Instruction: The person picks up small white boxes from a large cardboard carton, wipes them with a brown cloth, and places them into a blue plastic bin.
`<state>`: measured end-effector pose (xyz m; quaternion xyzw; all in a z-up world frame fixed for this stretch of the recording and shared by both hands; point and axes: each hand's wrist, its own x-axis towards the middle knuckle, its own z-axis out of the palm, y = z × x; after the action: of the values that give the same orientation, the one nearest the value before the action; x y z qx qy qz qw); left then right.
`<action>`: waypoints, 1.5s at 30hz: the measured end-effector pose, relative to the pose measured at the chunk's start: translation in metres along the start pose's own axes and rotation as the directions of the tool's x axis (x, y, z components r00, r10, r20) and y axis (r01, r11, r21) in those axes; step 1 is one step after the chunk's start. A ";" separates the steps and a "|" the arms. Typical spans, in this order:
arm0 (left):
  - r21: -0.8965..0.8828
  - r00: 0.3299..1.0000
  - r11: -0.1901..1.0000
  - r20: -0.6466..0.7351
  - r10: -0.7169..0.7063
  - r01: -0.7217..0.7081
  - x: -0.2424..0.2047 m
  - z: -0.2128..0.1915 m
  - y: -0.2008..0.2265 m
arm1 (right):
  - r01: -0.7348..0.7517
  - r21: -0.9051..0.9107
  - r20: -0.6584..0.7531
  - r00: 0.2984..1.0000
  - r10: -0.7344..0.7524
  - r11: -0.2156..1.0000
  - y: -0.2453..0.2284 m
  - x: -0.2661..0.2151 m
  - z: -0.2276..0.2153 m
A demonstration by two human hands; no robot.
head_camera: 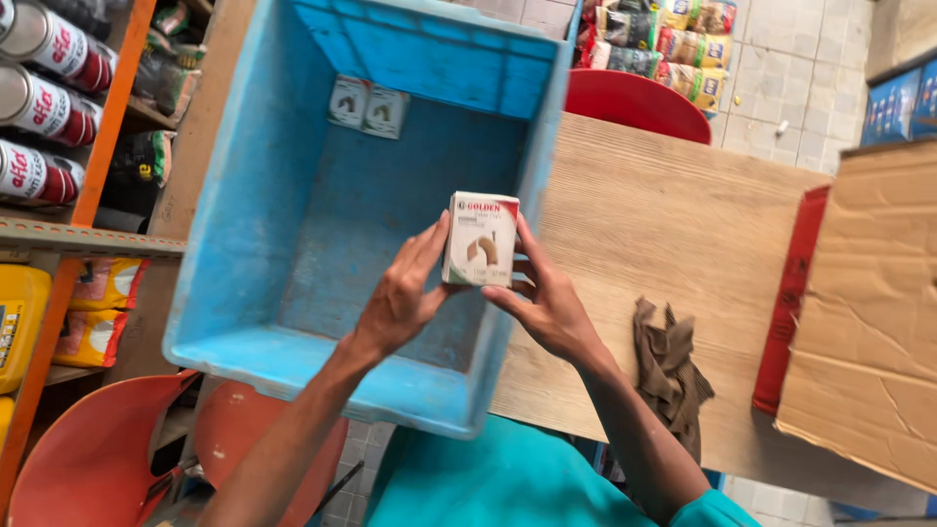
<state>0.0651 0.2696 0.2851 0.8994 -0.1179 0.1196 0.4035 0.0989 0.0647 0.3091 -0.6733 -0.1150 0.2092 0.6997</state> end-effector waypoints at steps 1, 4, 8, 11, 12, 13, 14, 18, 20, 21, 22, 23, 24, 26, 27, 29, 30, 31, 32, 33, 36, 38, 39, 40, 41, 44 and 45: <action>-0.006 1.000 1.000 -0.014 -0.010 0.010 0.005 -0.009 -0.025 | -0.005 -0.012 0.013 1.000 0.005 1.000 0.006 0.023 0.016; -0.114 0.990 0.983 0.002 -0.143 0.142 0.027 -0.027 -0.096 | -0.036 -0.128 0.026 0.999 0.040 0.991 0.028 0.093 0.052; -0.103 0.970 0.965 0.042 -0.239 0.242 0.051 -0.008 -0.188 | -0.152 -0.480 -0.047 0.988 0.148 0.864 0.090 0.179 0.073; -0.129 0.957 0.949 0.049 -0.285 0.289 0.076 0.021 -0.255 | -0.298 -0.543 -0.129 0.953 0.273 0.785 0.162 0.244 0.069; -0.148 0.950 0.938 0.054 -0.307 0.312 0.081 0.034 -0.276 | -0.378 -0.561 -0.178 0.924 0.338 0.737 0.191 0.261 0.066; -0.153 0.950 0.938 0.059 -0.305 0.311 0.087 0.042 -0.289 | -0.383 -0.561 -0.184 0.922 0.340 0.734 0.203 0.275 0.067; -0.163 0.945 0.931 0.054 -0.322 0.327 0.093 0.051 -0.303 | -0.408 -0.591 -0.217 0.911 0.350 0.696 0.216 0.288 0.068; -0.078 0.947 0.944 0.027 -0.320 0.321 0.093 0.103 -0.374 | -0.338 -0.692 -0.256 0.941 0.222 0.638 0.235 0.318 0.080; -0.020 0.945 0.945 0.000 -0.326 0.326 0.101 0.096 -0.366 | -0.357 -0.716 -0.303 0.933 0.194 0.600 0.254 0.327 0.074; 0.051 0.946 0.945 -0.048 -0.322 0.324 0.108 0.089 -0.365 | -0.353 -0.744 -0.333 0.932 0.143 0.568 0.262 0.335 0.073; 0.047 0.943 0.943 -0.047 -0.329 0.331 0.101 0.095 -0.370 | -0.354 -0.746 -0.330 0.932 0.149 0.564 0.266 0.333 0.074; 0.149 0.958 0.947 -0.081 -0.276 0.285 0.102 0.100 -0.377 | -0.360 -0.754 -0.328 0.931 0.161 0.550 0.268 0.338 0.072; 0.250 0.969 0.938 -0.110 -0.220 0.241 0.103 0.106 -0.383 | -0.366 -0.762 -0.326 0.930 0.172 0.535 0.269 0.342 0.070; 0.382 0.979 0.902 -0.107 -0.173 0.202 0.110 0.094 -0.378 | -0.319 -0.792 -0.319 0.943 0.093 0.520 0.265 0.343 0.074; 0.511 0.987 0.844 -0.101 -0.128 0.162 0.114 0.089 -0.376 | -0.269 -0.821 -0.305 0.952 0.012 0.504 0.263 0.344 0.076; 0.527 0.996 0.845 -0.065 -0.064 0.089 0.126 0.074 -0.375 | -0.193 -0.862 -0.254 0.964 -0.071 0.468 0.264 0.346 0.079; 0.543 1.000 0.840 -0.026 -0.005 0.018 0.131 0.067 -0.374 | -0.117 -0.896 -0.197 0.969 -0.147 0.428 0.266 0.345 0.081; 0.541 1.000 0.841 -0.027 -0.003 0.017 0.133 0.067 -0.378 | -0.118 -0.897 -0.197 0.969 -0.148 0.426 0.266 0.347 0.082; 0.570 0.999 0.822 -0.037 0.034 -0.007 0.135 0.068 -0.382 | -0.117 -0.922 -0.186 0.970 -0.158 0.369 0.267 0.348 0.082; 0.599 0.997 0.800 -0.044 0.069 -0.028 0.134 0.068 -0.385 | -0.116 -0.943 -0.173 0.971 -0.164 0.312 0.268 0.348 0.084; 0.589 0.995 0.808 -0.075 0.065 -0.008 0.135 0.072 -0.386 | -0.113 -0.985 -0.141 0.964 -0.225 0.131 0.284 0.354 0.080; 0.567 0.996 0.824 -0.071 0.053 -0.003 0.135 0.074 -0.387 | -0.104 -0.989 -0.128 0.961 -0.247 0.109 0.280 0.357 0.080; 0.542 0.997 0.840 -0.061 0.037 0.002 0.130 0.075 -0.384 | -0.099 -0.991 -0.119 0.958 -0.260 0.088 0.277 0.352 0.081; 0.540 0.998 0.842 -0.056 0.033 0.002 0.126 0.069 -0.377 | -0.103 -0.991 -0.123 0.959 -0.254 0.090 0.273 0.347 0.085; 0.489 1.000 0.872 -0.027 0.011 0.004 0.128 0.065 -0.369 | -0.099 -0.993 -0.110 0.964 -0.242 0.056 0.266 0.345 0.085; 0.369 1.000 0.929 0.008 -0.005 0.002 0.128 0.054 -0.337 | -0.098 -0.991 -0.111 0.979 -0.169 0.088 0.240 0.331 0.078; 0.306 1.000 0.952 0.022 -0.016 0.008 0.125 0.051 -0.323 | -0.097 -0.982 -0.114 0.989 -0.095 0.164 0.231 0.322 0.076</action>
<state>0.2891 0.4255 0.0653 0.9532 -0.0973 0.1230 0.2587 0.3191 0.2781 0.0464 -0.9793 -0.1700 0.0348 0.1046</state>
